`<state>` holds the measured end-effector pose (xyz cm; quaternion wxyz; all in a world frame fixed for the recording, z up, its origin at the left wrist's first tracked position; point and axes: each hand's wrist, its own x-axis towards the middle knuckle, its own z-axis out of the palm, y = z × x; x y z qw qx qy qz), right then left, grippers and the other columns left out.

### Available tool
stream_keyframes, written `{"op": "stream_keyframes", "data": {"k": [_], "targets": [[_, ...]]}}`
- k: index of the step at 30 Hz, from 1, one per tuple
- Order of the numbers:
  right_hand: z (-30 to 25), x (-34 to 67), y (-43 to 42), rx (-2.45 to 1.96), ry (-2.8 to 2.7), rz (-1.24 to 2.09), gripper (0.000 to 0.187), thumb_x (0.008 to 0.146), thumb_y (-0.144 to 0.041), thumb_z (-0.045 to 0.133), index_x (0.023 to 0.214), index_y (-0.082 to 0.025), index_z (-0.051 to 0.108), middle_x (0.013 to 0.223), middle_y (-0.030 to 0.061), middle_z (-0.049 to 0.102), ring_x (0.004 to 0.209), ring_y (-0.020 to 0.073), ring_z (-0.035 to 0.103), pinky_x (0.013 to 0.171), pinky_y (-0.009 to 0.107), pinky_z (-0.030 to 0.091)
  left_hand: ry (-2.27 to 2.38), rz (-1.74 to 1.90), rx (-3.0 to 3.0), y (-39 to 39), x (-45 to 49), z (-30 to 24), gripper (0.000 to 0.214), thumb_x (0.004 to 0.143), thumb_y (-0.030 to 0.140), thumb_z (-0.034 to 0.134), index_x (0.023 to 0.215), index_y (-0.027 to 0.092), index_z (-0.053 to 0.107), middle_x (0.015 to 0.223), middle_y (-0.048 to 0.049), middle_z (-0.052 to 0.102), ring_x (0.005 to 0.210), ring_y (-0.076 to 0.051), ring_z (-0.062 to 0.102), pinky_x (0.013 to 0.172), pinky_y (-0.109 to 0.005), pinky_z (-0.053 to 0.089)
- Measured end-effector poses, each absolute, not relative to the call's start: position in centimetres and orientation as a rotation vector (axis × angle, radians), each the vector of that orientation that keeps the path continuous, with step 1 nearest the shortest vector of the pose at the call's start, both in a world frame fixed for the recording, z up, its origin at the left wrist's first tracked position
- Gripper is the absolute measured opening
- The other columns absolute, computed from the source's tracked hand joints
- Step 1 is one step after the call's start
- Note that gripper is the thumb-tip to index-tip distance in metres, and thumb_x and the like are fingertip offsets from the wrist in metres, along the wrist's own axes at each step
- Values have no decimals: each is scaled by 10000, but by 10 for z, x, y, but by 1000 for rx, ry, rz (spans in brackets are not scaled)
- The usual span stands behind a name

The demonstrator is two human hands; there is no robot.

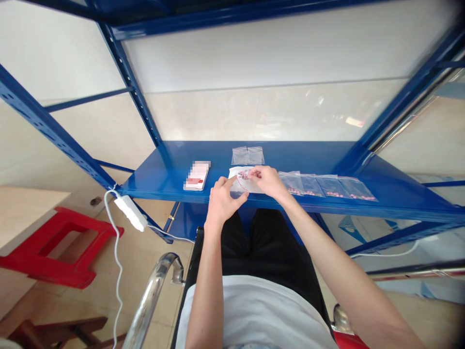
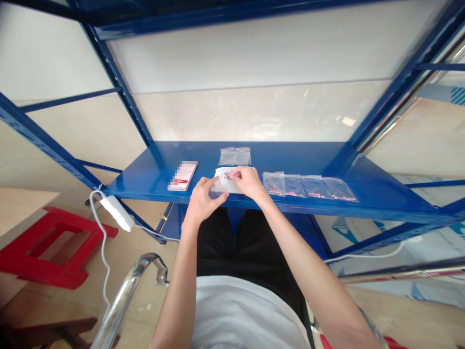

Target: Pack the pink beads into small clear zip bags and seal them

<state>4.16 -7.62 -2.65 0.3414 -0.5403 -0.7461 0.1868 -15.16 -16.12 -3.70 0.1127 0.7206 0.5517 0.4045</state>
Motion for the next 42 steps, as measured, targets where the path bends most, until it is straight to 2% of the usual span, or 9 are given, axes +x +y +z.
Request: {"op": "stream_keyframes", "data": {"k": [7, 17, 22, 26, 29, 32, 34, 38, 42], "targets": [[11, 42, -95, -1009, -2082, 943, 196, 855, -386, 717, 809, -209, 788, 890, 63, 806, 870, 251, 701, 806, 345, 524, 1413, 1224, 2108, -163, -151, -31, 483, 904, 404, 835, 1345, 227, 748, 1062, -55, 708, 993, -218, 715, 905, -321, 575], [26, 42, -102, -983, -2232, 975, 235, 809, -416, 757, 804, -194, 832, 830, 59, 793, 781, 225, 653, 710, 318, 461, 1329, 1268, 2096, -161, -155, -35, 372, 894, 364, 847, 1216, 193, 770, 931, -32, 700, 860, -188, 674, 824, -305, 541], [20, 42, -102, -974, -2156, 1028, 334, 824, -514, 775, 771, -186, 805, 812, 67, 782, 826, 249, 682, 761, 338, 499, 1344, 1340, 2070, -160, -155, -39, 406, 879, 383, 860, 1222, 193, 756, 943, -38, 687, 874, -195, 670, 815, -305, 542], [19, 44, -100, -939, -2184, 1033, 366, 869, -548, 751, 826, -191, 820, 910, 83, 809, 916, 275, 710, 835, 365, 526, 1334, 1366, 2058, -160, -153, -40, 429, 875, 377, 863, 1240, 191, 736, 974, -44, 696, 893, -198, 673, 815, -303, 543], [13, 49, -90, -979, -2083, 946, 296, 932, -467, 699, 953, -200, 827, 994, 82, 821, 937, 256, 725, 871, 361, 538, 1330, 1379, 2068, -159, -152, -40, 448, 873, 374, 867, 1258, 193, 725, 971, -37, 688, 886, -192, 667, 831, -306, 545], [-2, 52, -74, -1275, -1994, 664, 161, 929, -269, 683, 980, -199, 820, 954, 77, 816, 909, 244, 733, 869, 347, 530, 1361, 1404, 2079, -159, -151, -41, 451, 863, 383, 875, 1243, 190, 726, 949, -29, 664, 875, -189, 660, 839, -309, 551], [-15, 52, -67, -1450, -2035, 458, 161, 912, -168, 682, 980, -192, 826, 955, 86, 805, 930, 248, 730, 885, 341, 519, 1384, 1409, 2074, -159, -151, -41, 446, 860, 371, 874, 1241, 193, 724, 961, -29, 664, 885, -190, 666, 842, -309, 558], [-36, 48, -65, -1553, -2106, 190, 203, 981, -164, 643, 1047, -196, 832, 1068, 119, 753, 1031, 257, 701, 917, 336, 504, 1422, 1401, 2061, -159, -150, -42, 440, 856, 348, 873, 1239, 191, 724, 979, -35, 667, 897, -194, 675, 842, -312, 565], [-42, 44, -68, -1590, -2138, 137, 226, 1011, -189, 617, 1065, -237, 831, 1118, 110, 710, 1075, 266, 678, 899, 333, 498, 1428, 1382, 2050, -159, -150, -44, 435, 857, 352, 874, 1230, 185, 725, 994, -40, 665, 906, -192, 680, 845, -311, 570]]}}
